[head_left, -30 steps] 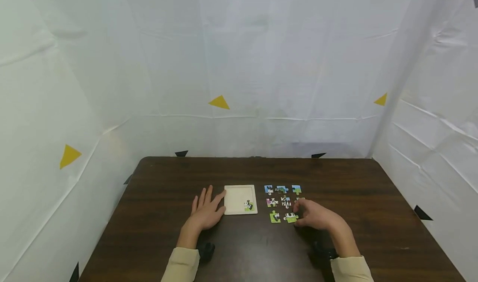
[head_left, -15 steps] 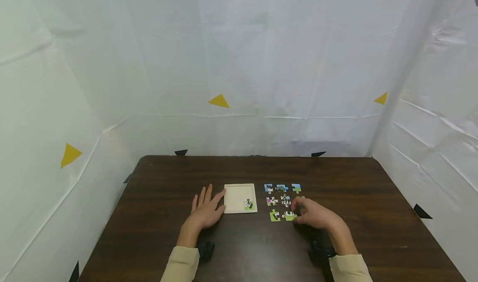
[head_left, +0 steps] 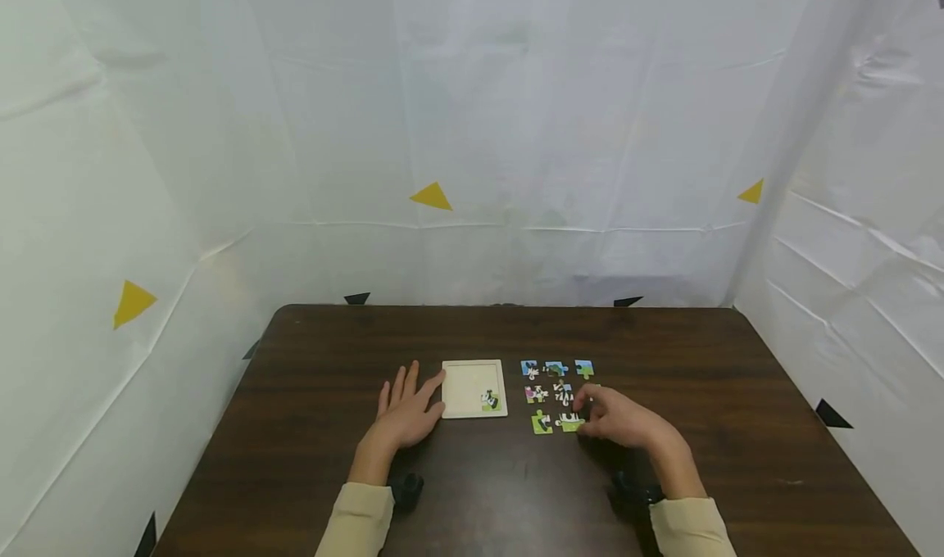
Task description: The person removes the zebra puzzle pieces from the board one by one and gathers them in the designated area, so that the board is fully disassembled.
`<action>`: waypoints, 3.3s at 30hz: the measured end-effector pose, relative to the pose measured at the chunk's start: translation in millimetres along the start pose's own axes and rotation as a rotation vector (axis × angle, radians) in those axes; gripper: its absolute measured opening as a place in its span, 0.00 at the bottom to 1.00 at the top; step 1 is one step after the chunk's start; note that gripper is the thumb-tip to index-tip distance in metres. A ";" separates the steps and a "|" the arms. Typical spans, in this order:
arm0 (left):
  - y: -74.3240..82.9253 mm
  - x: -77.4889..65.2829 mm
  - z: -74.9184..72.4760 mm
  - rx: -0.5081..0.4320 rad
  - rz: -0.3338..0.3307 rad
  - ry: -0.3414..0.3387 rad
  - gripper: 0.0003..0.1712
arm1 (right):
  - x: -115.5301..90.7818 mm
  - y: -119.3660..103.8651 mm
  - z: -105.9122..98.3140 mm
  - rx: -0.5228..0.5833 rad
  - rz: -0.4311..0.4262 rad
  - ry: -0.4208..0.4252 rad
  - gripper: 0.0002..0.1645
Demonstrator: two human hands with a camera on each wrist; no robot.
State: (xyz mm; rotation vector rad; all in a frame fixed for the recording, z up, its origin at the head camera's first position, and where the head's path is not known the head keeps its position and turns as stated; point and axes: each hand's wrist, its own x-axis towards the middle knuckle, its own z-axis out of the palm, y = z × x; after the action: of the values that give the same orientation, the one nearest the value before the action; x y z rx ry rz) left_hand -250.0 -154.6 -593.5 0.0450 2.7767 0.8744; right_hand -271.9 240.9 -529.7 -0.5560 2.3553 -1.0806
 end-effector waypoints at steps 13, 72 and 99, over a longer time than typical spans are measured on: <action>1.5 3.4 -1.6 0.005 -0.003 0.001 0.37 | 23.0 -27.4 6.7 -0.016 -0.094 0.008 0.15; 7.9 -3.4 -1.8 0.056 -0.031 0.029 0.39 | 91.5 -80.9 71.3 -0.241 -0.002 0.101 0.07; 17.5 -2.4 -5.7 -0.001 -0.015 0.006 0.40 | 78.4 -80.3 56.2 -0.104 -0.180 -0.005 0.07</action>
State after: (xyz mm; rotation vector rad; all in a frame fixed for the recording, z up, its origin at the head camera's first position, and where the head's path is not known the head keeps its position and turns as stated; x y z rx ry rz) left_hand -249.6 -143.7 -578.5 0.0215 2.7780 0.8737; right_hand -289.2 117.0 -519.3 -0.8210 2.4045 -1.0348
